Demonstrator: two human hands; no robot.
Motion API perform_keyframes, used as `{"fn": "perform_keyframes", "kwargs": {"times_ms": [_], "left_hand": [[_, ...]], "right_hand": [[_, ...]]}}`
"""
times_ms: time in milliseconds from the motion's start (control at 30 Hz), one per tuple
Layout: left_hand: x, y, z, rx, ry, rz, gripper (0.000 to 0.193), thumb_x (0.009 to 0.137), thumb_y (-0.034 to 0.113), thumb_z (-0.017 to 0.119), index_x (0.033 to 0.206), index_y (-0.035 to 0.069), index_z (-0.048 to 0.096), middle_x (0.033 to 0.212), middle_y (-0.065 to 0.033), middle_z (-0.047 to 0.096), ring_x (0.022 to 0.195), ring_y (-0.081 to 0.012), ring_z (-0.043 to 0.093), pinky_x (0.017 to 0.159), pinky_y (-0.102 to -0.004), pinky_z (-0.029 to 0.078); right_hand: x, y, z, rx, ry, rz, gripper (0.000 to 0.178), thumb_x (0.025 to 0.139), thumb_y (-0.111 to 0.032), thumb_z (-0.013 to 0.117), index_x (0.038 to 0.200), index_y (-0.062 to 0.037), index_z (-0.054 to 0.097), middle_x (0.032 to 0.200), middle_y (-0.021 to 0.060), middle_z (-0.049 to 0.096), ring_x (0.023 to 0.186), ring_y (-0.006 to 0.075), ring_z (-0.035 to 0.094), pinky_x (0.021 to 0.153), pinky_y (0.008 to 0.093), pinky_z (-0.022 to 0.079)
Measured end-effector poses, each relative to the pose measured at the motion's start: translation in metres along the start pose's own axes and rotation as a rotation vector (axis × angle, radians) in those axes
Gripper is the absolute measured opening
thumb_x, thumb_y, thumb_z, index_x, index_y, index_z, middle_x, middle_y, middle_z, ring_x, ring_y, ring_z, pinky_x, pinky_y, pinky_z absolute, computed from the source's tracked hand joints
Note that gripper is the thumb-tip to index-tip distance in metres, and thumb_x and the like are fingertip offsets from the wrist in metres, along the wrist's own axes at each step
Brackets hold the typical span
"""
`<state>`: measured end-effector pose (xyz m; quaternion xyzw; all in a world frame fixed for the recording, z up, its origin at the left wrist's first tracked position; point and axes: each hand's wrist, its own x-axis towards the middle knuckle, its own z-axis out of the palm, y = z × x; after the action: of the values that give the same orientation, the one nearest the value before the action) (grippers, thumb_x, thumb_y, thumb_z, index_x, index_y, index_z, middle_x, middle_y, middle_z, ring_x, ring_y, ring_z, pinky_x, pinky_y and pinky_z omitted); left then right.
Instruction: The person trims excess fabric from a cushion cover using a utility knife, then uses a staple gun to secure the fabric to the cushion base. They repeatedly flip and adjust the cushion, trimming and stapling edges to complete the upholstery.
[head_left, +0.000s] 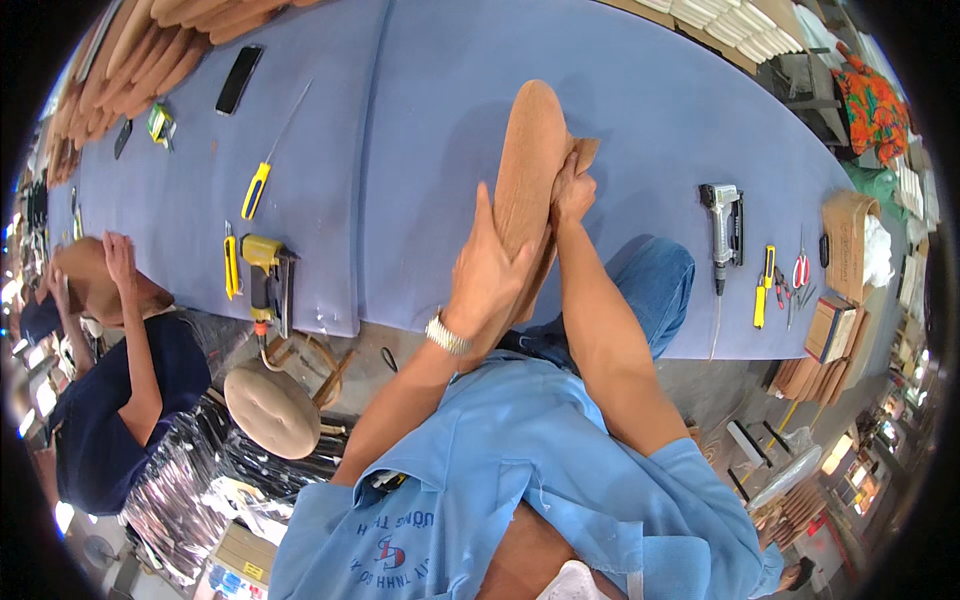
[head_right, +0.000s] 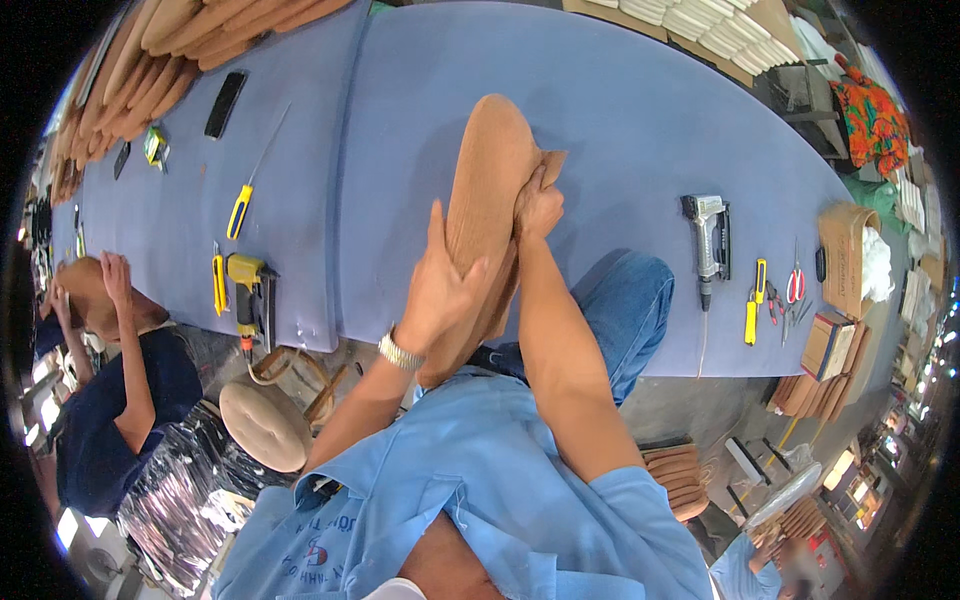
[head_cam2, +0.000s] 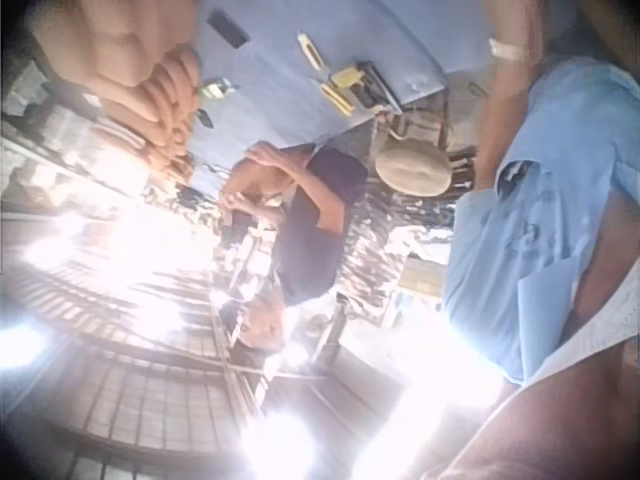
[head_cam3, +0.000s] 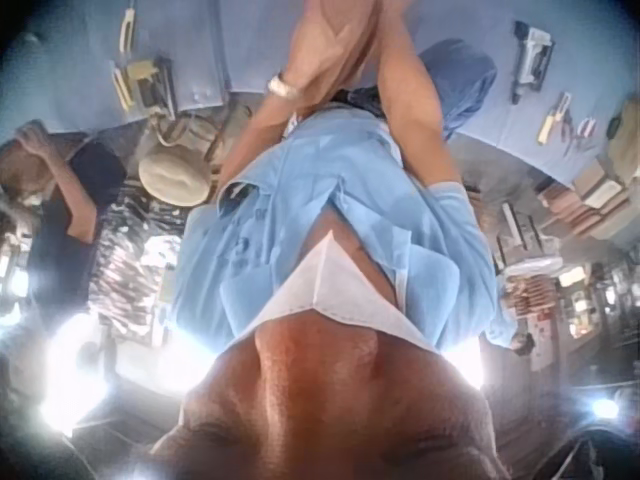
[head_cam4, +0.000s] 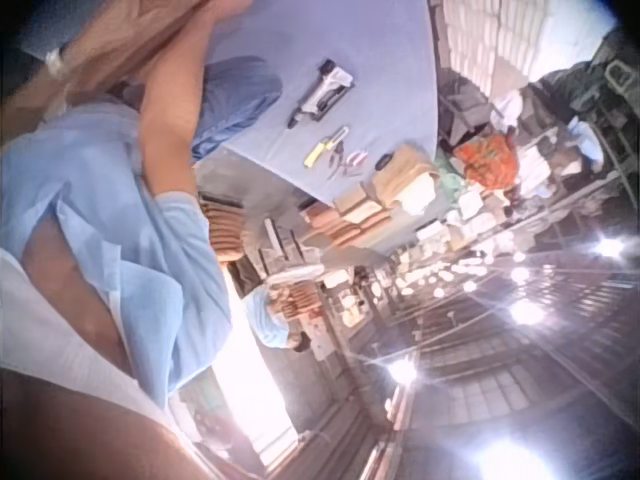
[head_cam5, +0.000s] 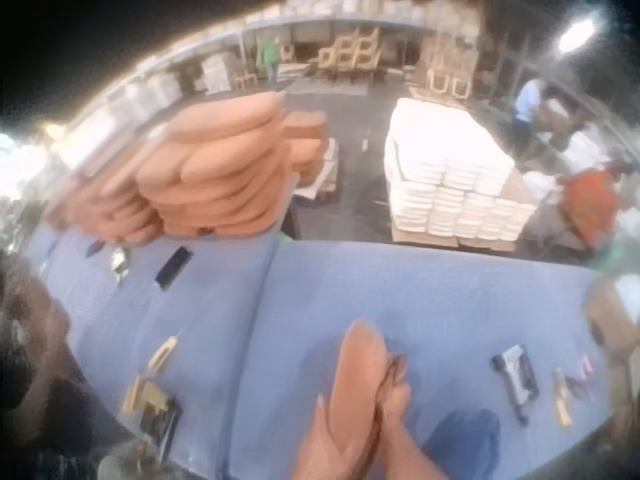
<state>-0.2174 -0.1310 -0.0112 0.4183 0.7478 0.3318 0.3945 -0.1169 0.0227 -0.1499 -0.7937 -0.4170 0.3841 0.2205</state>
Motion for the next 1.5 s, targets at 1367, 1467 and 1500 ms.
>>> {"fn": "perform_keyframes", "kwargs": {"times_ms": [1367, 1467, 1500], "left_hand": [[-0.025, -0.003, -0.017, -0.004, -0.015, -0.042, 0.092, 0.083, 0.035, 0.082, 0.153, -0.006, 0.038, 0.13, -0.0344, 0.063, 0.121, -0.0443, 0.065, 0.102, -0.0467, 0.052], [-0.096, -0.059, -0.014, -0.103, 0.034, -0.031, 0.084, 0.086, 0.033, 0.081, 0.15, -0.006, 0.043, 0.134, -0.0297, 0.064, 0.127, -0.0355, 0.064, 0.105, -0.0422, 0.051], [-0.121, -0.077, -0.01, -0.12, 0.052, -0.071, 0.081, 0.087, 0.033, 0.08, 0.149, -0.007, 0.045, 0.136, -0.0268, 0.064, 0.128, -0.0322, 0.063, 0.106, -0.0406, 0.05]], "right_hand": [[-0.111, 0.069, -0.027, 0.105, -0.058, 0.009, 0.062, 0.106, -0.048, 0.044, 0.115, 0.0079, 0.072, 0.105, 0.0274, 0.075, 0.101, 0.0416, 0.071, 0.091, 0.0471, 0.052], [-0.107, 0.062, -0.025, 0.053, -0.035, 0.06, 0.059, 0.106, -0.044, 0.045, 0.117, 0.0075, 0.07, 0.109, 0.0288, 0.074, 0.104, 0.0453, 0.07, 0.093, 0.0479, 0.052], [-0.105, 0.066, -0.022, 0.02, -0.03, 0.063, 0.058, 0.106, -0.044, 0.046, 0.118, 0.0075, 0.07, 0.11, 0.0289, 0.074, 0.105, 0.0456, 0.069, 0.093, 0.0476, 0.052]]}}
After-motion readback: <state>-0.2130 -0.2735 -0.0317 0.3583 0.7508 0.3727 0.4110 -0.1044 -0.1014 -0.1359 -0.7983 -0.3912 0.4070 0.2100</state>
